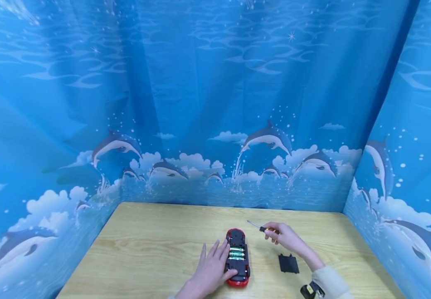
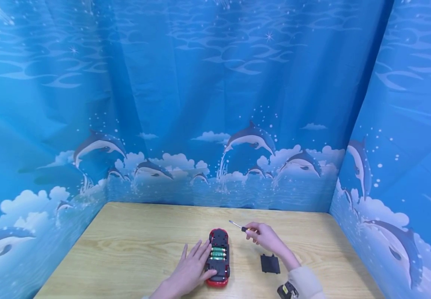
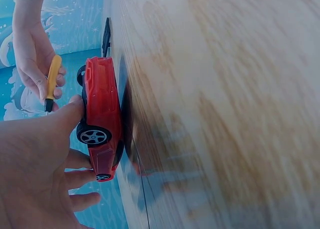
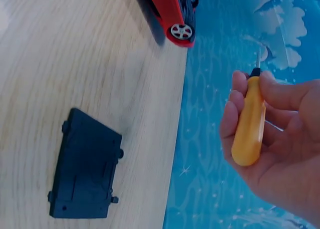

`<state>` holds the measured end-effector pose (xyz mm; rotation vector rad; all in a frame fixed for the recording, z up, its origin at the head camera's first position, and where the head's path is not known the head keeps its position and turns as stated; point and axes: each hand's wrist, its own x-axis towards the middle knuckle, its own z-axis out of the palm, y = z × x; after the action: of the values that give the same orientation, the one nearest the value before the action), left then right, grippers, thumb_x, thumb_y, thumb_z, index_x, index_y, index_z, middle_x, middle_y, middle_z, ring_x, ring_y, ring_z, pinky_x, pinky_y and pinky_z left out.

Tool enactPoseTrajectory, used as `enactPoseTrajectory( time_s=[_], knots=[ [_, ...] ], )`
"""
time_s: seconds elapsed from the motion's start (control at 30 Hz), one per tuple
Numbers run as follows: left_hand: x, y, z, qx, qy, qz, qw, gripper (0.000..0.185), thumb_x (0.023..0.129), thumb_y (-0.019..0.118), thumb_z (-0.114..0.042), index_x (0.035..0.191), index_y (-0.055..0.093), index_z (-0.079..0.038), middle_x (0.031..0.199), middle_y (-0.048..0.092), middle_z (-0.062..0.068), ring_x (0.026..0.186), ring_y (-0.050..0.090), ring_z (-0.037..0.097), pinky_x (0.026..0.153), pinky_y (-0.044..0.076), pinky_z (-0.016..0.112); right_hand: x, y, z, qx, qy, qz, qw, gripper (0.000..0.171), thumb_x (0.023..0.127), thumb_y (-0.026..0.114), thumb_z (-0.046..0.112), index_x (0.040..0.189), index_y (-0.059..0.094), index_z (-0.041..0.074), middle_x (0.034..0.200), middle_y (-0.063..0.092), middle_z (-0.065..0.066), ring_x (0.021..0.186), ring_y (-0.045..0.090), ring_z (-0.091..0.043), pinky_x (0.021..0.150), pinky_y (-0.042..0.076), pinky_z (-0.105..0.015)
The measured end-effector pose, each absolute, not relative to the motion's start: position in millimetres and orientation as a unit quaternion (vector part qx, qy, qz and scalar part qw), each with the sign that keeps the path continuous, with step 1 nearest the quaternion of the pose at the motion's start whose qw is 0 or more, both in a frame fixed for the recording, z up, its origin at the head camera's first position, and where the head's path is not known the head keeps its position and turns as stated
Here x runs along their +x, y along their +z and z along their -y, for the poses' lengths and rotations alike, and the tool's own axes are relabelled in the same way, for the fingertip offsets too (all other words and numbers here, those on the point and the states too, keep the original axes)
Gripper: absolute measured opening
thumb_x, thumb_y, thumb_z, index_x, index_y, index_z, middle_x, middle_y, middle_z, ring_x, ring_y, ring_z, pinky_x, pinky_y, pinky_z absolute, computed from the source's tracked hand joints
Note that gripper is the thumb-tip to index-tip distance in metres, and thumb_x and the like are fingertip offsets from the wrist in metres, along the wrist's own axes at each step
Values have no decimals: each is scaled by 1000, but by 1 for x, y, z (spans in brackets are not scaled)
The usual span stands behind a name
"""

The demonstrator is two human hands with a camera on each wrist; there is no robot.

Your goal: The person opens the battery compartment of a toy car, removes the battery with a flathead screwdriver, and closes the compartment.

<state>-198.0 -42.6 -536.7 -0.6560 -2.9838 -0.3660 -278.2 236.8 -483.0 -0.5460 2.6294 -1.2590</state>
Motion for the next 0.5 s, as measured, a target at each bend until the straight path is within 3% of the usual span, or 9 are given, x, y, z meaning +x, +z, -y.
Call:
enactPoseTrajectory(
  time_s=[0.17,0.37,0.5],
  knots=[
    [-199,-537,42,-208,-119,970,25,80,96,51,-65,153,45,-9,161,38,8,147,35,35,117,25,67,-274,-483,-231,-218,-396,-887,93,31,103,59,18,126,65,-2,84,68,-12,67,59,-28,57,54,-36],
    [-199,-538,43,-216,-117,969,41,79,96,51,-64,151,47,-7,160,40,8,146,37,36,116,27,67,-270,-486,-225,-230,-354,-903,82,23,102,61,16,114,70,-1,77,67,-9,61,52,-11,51,43,-24],
    [-199,-539,43,-214,-118,969,38,80,96,51,-65,151,47,-8,160,40,8,147,37,36,116,27,66,-268,-485,-221,-235,-330,-910,88,18,102,60,18,107,71,4,75,66,-6,60,48,-9,52,39,-24]
  ],
)
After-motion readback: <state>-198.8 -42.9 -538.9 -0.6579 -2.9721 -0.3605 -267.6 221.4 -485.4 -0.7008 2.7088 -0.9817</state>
